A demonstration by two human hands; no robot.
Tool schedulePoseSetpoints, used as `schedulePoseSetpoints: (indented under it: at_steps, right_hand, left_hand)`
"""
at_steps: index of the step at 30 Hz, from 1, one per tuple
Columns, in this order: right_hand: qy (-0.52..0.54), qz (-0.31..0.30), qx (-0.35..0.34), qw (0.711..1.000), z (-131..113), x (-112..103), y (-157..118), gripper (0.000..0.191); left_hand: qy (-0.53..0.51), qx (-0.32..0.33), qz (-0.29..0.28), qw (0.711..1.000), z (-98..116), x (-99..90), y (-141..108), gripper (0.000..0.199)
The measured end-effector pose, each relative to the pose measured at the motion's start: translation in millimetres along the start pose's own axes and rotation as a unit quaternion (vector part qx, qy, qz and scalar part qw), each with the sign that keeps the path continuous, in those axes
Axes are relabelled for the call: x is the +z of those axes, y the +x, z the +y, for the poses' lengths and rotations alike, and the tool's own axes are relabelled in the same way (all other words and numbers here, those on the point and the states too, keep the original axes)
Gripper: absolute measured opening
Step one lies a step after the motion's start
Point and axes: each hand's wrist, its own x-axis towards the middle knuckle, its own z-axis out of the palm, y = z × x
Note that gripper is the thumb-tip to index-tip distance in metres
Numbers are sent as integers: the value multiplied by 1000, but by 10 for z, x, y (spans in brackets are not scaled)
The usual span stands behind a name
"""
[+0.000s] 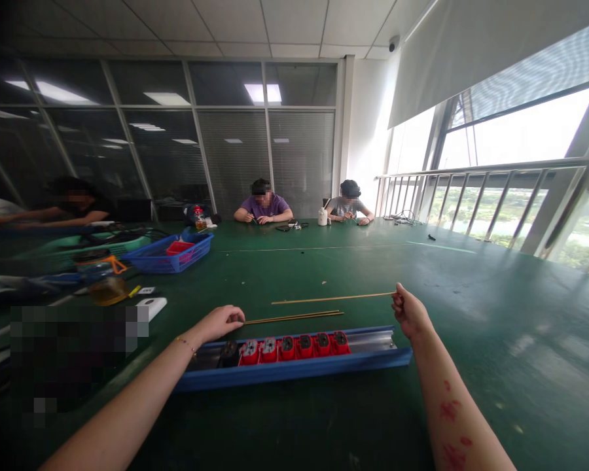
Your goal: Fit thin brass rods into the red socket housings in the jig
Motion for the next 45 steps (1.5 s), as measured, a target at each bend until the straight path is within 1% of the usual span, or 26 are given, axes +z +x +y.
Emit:
schedulePoseSetpoints:
  at_steps: [3,6,10,12,16,18,20,23,26,29,35,41,45]
  right_hand:
    - [-18,23,-4,1000,61,-29,24,37]
    - [-48,33,-16,998,145,29,23,38]
    - [-94,-2,-36,995,204,171,-36,38]
    - [-143,-31,-52,988,197,220,-77,37]
    - [-278,-75,-107,951,172,266,-118,37]
    - [-320,-89,-136,933,182,304,-106,37]
    - [-362,-109,-164,911,215,375,-84,36]
    - [-415,-162,-193,874,287,529,-70,32]
    - [-430,-207,-208,854,332,661,-96,25]
    - [-436,-226,-221,843,325,710,-139,25]
    - [-461,-215,-233,829,299,686,-173,24]
    - [-479,-204,-236,821,322,694,-180,23]
    - [-480,-205,-237,819,320,693,-187,22]
  left_hand:
    - [-2,0,1,1000,-3,-2,-8,23]
    - [-4,0,2,1000,-6,0,-11,24]
    - [-3,1,6,1000,2,4,-9,25]
    - [-3,1,9,1000,13,2,-10,28]
    - [-8,-2,8,1000,48,-12,-21,36]
    - [-3,-10,2,1000,69,-23,-25,38]
    - [15,-20,0,1000,88,-35,-28,37]
    - [48,-26,10,998,106,-52,-36,32]
    - [66,-19,21,997,112,-60,-53,26]
    - [85,-5,30,996,114,-55,-69,21]
    - [127,20,26,991,170,-46,-67,16]
    - [164,44,-4,985,288,-73,-24,18]
    - [174,46,-24,983,351,-73,24,18]
